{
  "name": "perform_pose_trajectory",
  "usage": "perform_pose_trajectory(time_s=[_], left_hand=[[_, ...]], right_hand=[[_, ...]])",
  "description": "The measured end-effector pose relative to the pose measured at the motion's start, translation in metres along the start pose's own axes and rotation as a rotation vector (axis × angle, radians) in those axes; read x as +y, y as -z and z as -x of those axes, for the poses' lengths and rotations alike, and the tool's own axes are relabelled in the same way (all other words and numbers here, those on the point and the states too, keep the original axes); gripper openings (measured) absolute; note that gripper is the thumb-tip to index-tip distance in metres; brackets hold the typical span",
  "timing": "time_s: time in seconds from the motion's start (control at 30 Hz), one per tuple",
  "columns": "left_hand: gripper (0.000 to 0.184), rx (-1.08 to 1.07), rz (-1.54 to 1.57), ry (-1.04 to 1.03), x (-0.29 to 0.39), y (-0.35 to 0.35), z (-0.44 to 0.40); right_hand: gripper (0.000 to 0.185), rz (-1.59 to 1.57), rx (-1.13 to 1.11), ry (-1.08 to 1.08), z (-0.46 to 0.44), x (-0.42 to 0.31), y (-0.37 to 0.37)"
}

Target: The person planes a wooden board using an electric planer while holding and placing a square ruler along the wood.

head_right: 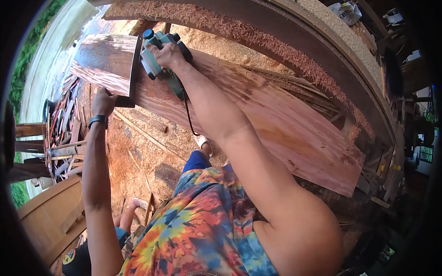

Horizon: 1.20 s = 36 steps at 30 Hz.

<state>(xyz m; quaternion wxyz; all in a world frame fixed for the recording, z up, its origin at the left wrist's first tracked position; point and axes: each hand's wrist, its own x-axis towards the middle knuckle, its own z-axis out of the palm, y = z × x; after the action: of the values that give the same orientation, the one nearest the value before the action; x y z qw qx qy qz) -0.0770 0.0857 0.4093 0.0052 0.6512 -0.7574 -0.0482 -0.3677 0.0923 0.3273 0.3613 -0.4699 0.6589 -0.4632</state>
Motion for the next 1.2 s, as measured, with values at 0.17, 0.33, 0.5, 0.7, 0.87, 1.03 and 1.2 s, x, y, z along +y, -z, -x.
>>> perform_pose_trajectory(time_s=[0.17,0.33,0.5,0.7,0.87,1.03,1.2], left_hand=[[0.035,-0.001,-0.021,-0.02,-0.01,-0.002,-0.009],[0.033,0.023,0.002,-0.039,-0.01,-0.01,-0.008],[0.03,0.071,-0.037,-0.03,-0.002,-0.016,-0.003],[0.029,0.073,0.007,-0.052,-0.002,-0.012,-0.001],[0.03,0.02,0.053,-0.022,0.0,-0.005,0.002],[0.03,0.025,0.055,0.011,-0.001,-0.008,0.003],[0.029,0.015,0.058,0.018,-0.002,-0.006,0.003]], right_hand=[[0.064,-0.027,-0.013,0.001,0.082,0.012,0.027],[0.069,0.061,0.017,-0.087,0.267,0.019,0.104],[0.065,-0.018,-0.084,-0.363,0.431,0.035,0.174],[0.066,-0.063,-0.109,-0.345,0.452,0.038,0.195],[0.057,-0.203,-0.076,-0.318,0.371,0.032,0.161],[0.062,0.015,-0.097,-0.167,0.232,0.001,0.113],[0.063,0.04,-0.02,0.063,0.063,-0.017,0.033]])
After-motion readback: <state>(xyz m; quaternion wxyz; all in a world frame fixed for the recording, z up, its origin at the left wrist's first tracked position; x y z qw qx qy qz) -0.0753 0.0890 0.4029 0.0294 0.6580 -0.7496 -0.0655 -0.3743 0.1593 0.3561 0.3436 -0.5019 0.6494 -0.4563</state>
